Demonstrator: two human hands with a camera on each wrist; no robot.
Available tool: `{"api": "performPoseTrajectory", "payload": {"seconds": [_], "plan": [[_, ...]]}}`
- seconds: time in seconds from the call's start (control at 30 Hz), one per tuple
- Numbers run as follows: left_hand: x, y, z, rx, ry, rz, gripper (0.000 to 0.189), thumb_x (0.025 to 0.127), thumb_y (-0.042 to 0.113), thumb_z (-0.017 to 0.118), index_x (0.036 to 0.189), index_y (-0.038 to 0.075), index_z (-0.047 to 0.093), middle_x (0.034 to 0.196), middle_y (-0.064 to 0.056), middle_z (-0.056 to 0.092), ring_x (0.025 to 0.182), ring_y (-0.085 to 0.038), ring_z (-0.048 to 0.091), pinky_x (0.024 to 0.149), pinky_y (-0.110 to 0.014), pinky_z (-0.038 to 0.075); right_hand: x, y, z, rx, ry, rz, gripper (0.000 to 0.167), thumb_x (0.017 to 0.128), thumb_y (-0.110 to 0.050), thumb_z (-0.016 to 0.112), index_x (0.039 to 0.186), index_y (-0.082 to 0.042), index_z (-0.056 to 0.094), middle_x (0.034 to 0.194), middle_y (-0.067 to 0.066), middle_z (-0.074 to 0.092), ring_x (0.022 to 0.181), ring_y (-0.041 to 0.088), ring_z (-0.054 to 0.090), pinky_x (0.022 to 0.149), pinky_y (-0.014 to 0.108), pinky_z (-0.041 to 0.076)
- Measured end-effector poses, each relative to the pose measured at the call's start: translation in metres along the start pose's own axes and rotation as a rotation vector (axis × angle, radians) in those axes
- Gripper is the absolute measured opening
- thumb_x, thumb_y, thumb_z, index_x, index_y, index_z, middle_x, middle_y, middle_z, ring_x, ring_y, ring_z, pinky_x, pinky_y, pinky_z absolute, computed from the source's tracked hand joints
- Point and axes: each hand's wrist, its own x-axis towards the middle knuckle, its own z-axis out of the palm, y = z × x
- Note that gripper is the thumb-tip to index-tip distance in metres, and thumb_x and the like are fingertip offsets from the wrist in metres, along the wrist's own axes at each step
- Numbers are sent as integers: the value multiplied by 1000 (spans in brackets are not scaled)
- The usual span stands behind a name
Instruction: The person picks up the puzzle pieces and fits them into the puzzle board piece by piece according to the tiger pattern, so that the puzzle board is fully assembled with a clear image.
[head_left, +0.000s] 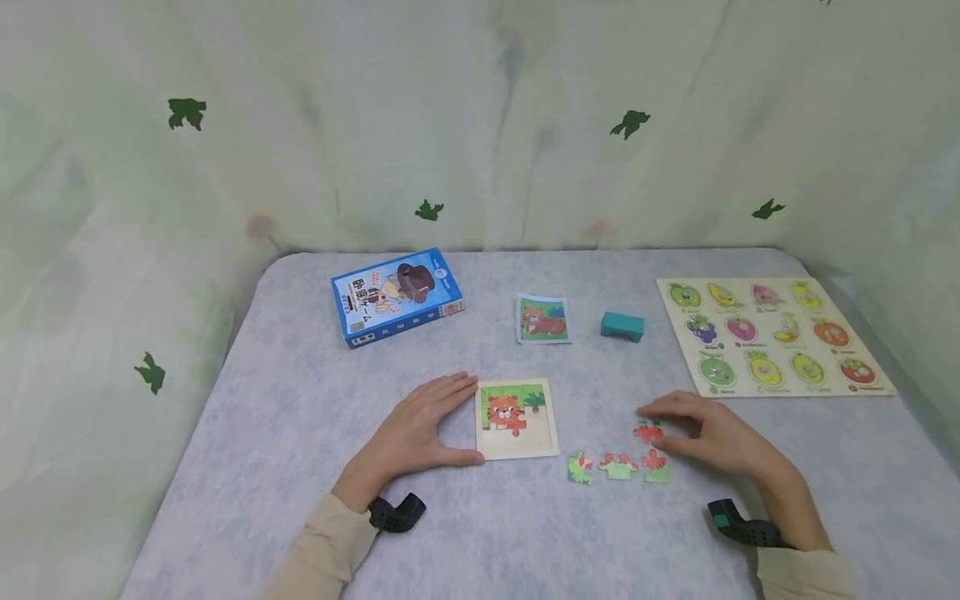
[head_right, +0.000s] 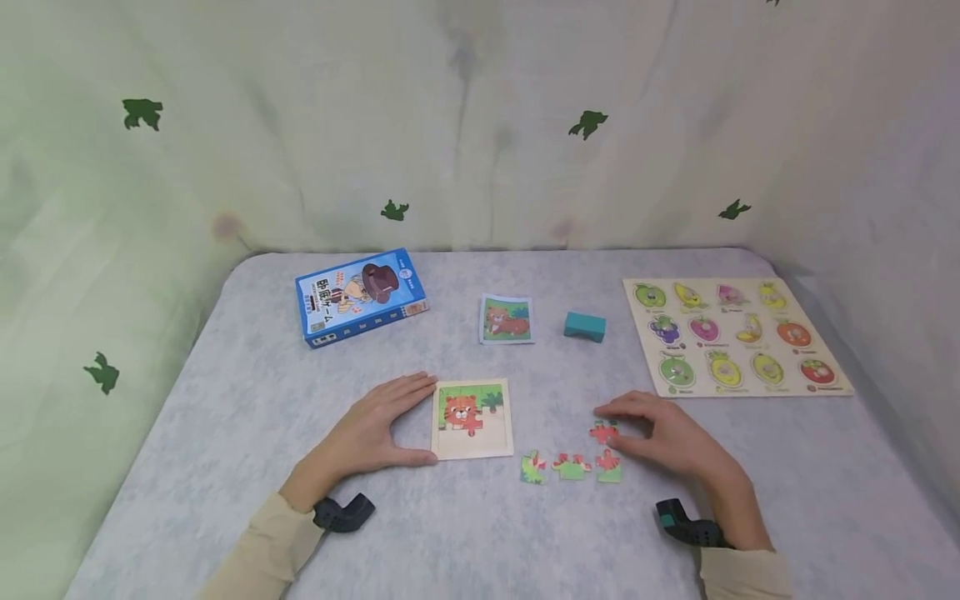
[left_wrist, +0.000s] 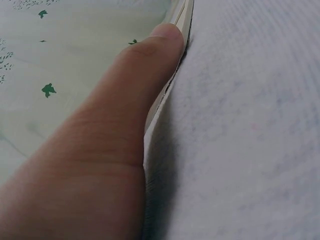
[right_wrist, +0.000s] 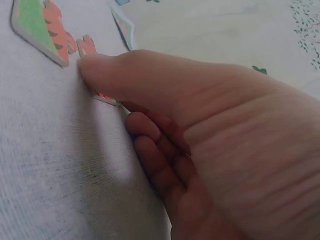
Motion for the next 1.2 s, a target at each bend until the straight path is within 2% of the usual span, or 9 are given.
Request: {"api": "performPoseTrajectory", "payload": {"seconds": [0.23, 0.33, 0.47, 0.63, 0.8, 1.2], "plan": [[2, 0, 3, 1, -7, -6, 107, 76, 81, 71, 159, 20, 42, 165, 2, 40, 154, -22, 34, 124, -51, 31, -4, 0, -3, -12, -15, 27, 40, 87, -36, 84, 125, -30, 74, 122, -12, 69, 109, 1, 60, 93, 18, 51], [4, 1, 4, 12, -18, 7, 108, 77, 81, 70, 160, 20, 40, 165, 3, 38, 154, -20, 33, 125, -50, 30, -8, -1, -7, -17, -3, 4, 36, 88, -29, 84, 123, -27, 76, 119, -10, 69, 106, 0, 60, 89, 17, 51], [3, 1, 1, 29, -2, 17, 107, 76, 76, 75, 159, 18, 43, 164, 0, 41, 153, -22, 35, 124, -50, 32, -7, -4, -7, -2, 6, -46, 32, 88, -24, 84, 120, -23, 78, 116, -6, 70, 102, 2, 61, 84, 18, 51], [2, 1, -1, 34, -5, 8, 106, 76, 75, 76, 159, 17, 42, 164, 0, 41, 153, -22, 35, 124, -50, 32, -5, -7, -4, 11, 12, -43, 31, 88, -22, 84, 119, -22, 79, 114, -5, 69, 99, 3, 59, 79, 20, 49], [2, 2, -2, 30, -10, 6, 106, 76, 74, 77, 159, 17, 42, 164, 0, 41, 154, -22, 34, 125, -50, 31, -4, -5, -3, -19, 27, -41, 31, 87, -20, 85, 118, -23, 80, 113, -6, 69, 100, 2, 59, 80, 20, 48], [2, 0, 0, 30, 8, 22, 105, 76, 73, 78, 159, 17, 43, 163, 0, 42, 153, -23, 36, 123, -52, 33, -1, -8, 1, -11, 47, -40, 30, 88, -26, 85, 118, -26, 79, 111, -10, 70, 96, 4, 62, 80, 20, 51]]}}
